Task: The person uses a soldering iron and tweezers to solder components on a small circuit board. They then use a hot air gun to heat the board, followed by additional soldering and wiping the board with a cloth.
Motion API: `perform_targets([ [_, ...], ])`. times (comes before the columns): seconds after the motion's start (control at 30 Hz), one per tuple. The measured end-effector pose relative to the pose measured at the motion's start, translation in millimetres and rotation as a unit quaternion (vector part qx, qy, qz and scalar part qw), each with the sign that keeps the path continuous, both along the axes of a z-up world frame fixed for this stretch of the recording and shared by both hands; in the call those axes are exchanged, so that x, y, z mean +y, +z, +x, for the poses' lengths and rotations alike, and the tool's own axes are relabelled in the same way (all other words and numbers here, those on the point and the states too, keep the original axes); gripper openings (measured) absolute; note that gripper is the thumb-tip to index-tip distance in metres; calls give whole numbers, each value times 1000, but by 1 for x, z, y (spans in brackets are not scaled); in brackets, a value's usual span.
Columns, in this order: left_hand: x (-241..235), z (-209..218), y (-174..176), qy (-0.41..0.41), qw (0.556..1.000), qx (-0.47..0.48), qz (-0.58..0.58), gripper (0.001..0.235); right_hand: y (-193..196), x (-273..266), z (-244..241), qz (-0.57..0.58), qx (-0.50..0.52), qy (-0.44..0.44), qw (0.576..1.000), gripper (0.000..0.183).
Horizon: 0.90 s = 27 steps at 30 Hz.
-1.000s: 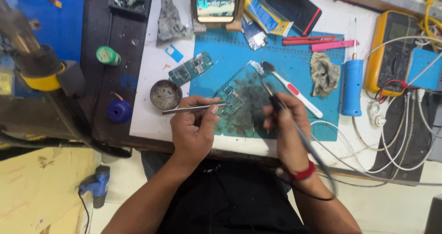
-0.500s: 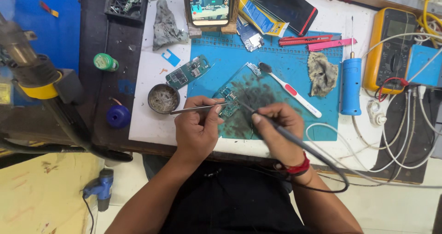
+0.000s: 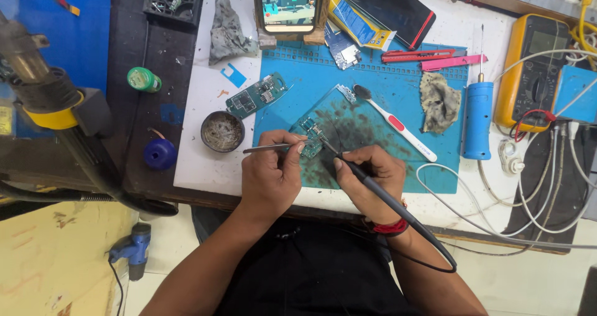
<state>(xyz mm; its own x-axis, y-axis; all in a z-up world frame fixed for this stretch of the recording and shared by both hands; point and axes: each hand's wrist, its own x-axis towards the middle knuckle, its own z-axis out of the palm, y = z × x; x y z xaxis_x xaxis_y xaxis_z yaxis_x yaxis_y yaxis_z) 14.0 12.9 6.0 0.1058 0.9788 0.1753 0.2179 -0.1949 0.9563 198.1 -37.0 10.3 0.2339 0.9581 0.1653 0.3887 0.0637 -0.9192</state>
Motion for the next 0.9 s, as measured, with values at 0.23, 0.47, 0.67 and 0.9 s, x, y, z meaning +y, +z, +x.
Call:
perform_targets([
  [0.23, 0, 0, 0, -6, 1000, -7, 2, 13, -1, 0, 0, 2, 15, 3, 1000, 13],
  [0.47, 0, -1, 2, -8, 1000, 0, 4, 12, 0, -2, 0, -9, 25, 1, 1000, 12],
  [0.67, -1, -1, 0, -6, 1000, 1, 15, 12, 0, -2, -2, -12, 39, 1, 999, 13],
  [0.9, 0, -1, -2, -9, 1000, 3, 23, 13, -1, 0, -1, -12, 44, -6, 999, 13],
])
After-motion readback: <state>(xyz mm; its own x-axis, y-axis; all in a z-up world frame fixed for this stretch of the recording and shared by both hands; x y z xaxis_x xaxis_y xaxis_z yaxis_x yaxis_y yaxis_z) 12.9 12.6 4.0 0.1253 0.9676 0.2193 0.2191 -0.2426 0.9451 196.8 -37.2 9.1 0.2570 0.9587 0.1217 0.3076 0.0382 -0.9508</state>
